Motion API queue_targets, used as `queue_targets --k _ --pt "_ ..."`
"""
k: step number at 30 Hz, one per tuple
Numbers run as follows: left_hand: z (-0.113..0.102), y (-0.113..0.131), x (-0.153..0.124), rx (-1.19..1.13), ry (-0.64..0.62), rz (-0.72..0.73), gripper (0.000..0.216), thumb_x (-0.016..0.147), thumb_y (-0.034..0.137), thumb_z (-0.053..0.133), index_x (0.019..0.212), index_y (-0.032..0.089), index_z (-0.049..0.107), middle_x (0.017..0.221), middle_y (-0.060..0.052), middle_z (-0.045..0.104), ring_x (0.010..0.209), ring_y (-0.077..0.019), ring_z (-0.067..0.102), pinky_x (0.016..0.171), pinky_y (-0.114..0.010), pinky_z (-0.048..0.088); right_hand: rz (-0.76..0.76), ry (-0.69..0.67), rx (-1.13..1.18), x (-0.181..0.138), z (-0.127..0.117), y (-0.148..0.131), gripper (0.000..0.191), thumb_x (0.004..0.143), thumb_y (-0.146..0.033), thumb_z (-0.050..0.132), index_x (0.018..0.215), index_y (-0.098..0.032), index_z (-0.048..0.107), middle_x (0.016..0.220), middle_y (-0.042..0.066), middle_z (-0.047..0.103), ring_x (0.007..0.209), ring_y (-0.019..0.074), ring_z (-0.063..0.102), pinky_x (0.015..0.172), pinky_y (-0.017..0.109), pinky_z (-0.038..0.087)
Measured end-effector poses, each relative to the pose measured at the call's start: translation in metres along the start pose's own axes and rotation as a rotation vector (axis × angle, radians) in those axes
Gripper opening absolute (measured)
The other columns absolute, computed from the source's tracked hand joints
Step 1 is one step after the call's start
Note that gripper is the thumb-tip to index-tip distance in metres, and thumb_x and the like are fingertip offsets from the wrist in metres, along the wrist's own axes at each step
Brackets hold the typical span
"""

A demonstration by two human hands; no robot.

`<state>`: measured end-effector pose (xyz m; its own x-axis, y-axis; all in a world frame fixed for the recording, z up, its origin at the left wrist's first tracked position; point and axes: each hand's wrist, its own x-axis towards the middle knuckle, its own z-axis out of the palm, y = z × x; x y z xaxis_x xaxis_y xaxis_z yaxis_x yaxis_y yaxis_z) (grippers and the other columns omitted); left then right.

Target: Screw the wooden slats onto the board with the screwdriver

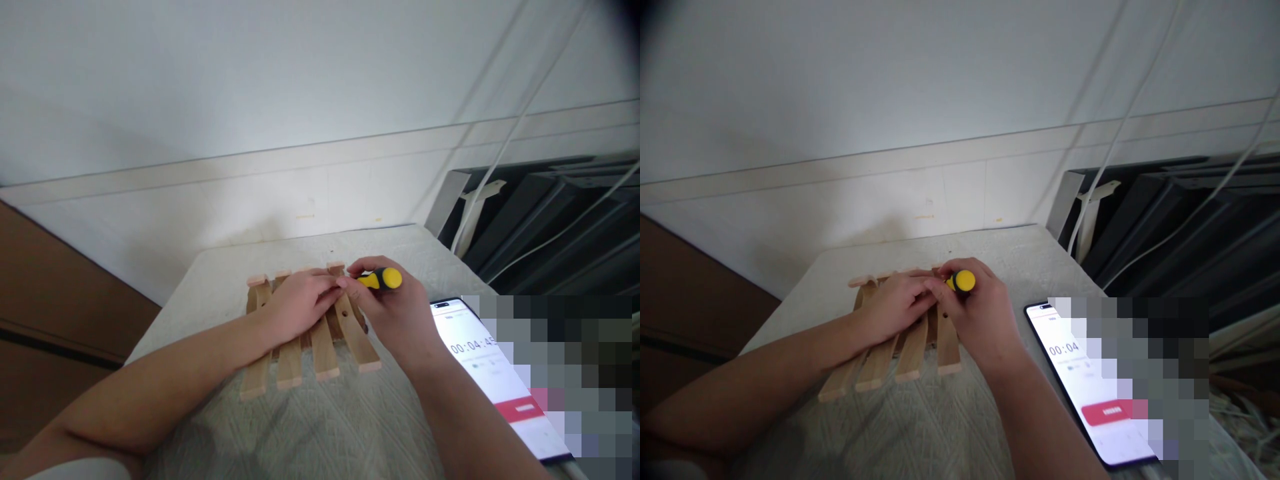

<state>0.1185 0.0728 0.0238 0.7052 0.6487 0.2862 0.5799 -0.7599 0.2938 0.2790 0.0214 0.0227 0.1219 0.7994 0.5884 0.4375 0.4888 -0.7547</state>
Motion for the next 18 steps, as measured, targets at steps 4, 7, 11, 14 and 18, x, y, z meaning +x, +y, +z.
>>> queue_targets --k 4,7,11,14,18 --pt "-0.001 0.001 0.0 -0.005 -0.015 -0.01 0.021 0.093 0.024 0.05 0.094 0.014 0.069 0.092 -0.007 0.07 0.089 -0.0203 0.065 0.081 -0.033 0.051 0.082 -0.033 0.097 -0.002 0.001 0.0 0.013 0.077 -0.029 0.067 0.085 -0.021 0.061 0.085 0.003 0.067 0.079 0.018 0.063 0.073 0.034 0.052" --pt "-0.002 0.001 0.001 -0.028 -0.02 -0.007 0.023 0.094 0.021 0.047 0.096 0.014 0.069 0.094 -0.007 0.07 0.089 -0.0192 0.065 0.081 -0.032 0.051 0.117 -0.127 0.215 -0.004 0.0 0.001 0.016 0.081 -0.026 0.061 0.095 -0.02 0.06 0.09 0.005 0.066 0.079 0.018 0.064 0.069 0.033 0.052" --pt "-0.002 0.002 0.001 0.004 -0.015 -0.002 0.023 0.095 0.022 0.047 0.09 0.014 0.069 0.093 -0.008 0.07 0.088 -0.0193 0.065 0.081 -0.033 0.05 0.115 -0.129 0.137 -0.003 0.0 0.004 0.015 0.085 -0.031 0.058 0.094 -0.019 0.061 0.087 0.006 0.066 0.076 0.0178 0.064 0.069 0.033 0.052" --pt "-0.002 0.002 0.001 0.022 -0.009 -0.005 0.022 0.094 0.022 0.048 0.09 0.013 0.068 0.091 -0.008 0.07 0.088 -0.0198 0.064 0.08 -0.033 0.05 0.106 -0.079 0.039 -0.001 0.001 0.008 0.02 0.081 -0.036 0.063 0.091 -0.019 0.06 0.085 0.006 0.065 0.072 0.0177 0.062 0.067 0.034 0.051" --pt "-0.001 0.001 0.001 0.018 -0.014 -0.008 0.017 0.092 0.022 0.052 0.091 0.015 0.068 0.091 -0.006 0.07 0.087 -0.0193 0.064 0.08 -0.032 0.05 0.081 -0.053 0.011 -0.001 0.003 0.011 0.022 0.081 -0.037 0.064 0.092 -0.019 0.058 0.085 0.006 0.064 0.071 0.0176 0.061 0.066 0.034 0.05"
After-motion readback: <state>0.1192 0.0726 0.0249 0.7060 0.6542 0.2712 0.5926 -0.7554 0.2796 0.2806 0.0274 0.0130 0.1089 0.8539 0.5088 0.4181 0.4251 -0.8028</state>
